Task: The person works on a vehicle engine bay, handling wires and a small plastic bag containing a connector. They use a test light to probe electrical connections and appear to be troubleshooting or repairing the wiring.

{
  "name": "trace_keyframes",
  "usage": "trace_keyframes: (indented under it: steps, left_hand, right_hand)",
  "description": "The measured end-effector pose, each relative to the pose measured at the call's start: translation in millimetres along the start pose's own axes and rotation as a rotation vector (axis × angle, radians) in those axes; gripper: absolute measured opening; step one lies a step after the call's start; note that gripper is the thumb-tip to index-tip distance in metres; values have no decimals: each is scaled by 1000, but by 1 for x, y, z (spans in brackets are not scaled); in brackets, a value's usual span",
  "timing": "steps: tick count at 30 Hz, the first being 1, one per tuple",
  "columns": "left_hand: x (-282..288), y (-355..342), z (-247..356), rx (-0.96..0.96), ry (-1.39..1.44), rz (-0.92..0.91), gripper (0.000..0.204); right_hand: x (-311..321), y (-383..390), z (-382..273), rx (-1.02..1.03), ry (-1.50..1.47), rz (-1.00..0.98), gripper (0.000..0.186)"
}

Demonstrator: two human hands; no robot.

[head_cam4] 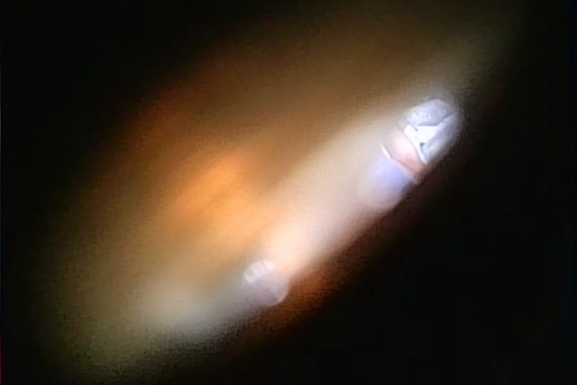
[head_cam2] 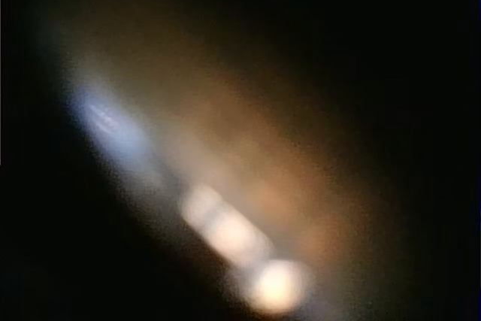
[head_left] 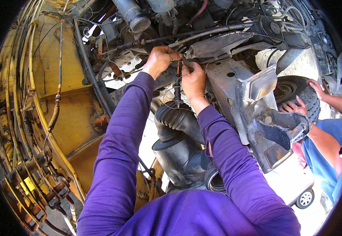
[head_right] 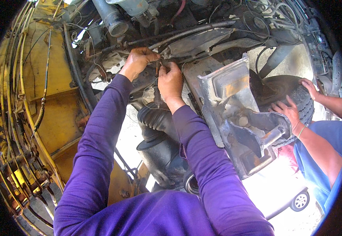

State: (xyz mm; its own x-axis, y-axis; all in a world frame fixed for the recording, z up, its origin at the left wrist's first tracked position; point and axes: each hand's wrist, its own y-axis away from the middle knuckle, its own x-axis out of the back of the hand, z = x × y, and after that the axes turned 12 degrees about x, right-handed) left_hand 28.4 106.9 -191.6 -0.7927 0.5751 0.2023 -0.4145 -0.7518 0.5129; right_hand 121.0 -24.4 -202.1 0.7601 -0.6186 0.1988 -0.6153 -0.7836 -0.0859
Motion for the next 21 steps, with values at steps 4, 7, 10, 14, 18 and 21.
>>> trace_keyframes:
  steps: [4,7,10,14,18,21]
  left_hand:
    - [1,-2,-3,-6,14,-5,17]
    - [-1,0,0,-4,22,-11,16]
    - [1,3,1,-11,14,4,17]
    - [-1,2,-2,-14,17,3,17]
    - [14,-21,-43,-638,-400,157,23]
    - [8,-9,-20,-19,-150,-6,27]
  right_hand:
    - [-1,0,3,13,21,3,19]
    - [-1,-1,4,12,23,8,19]
    - [-2,1,0,11,44,6,19]
    - [-3,4,6,14,95,15,18]
    - [-12,8,12,41,140,49,19]
    - [-6,6,8,-10,22,28,23]
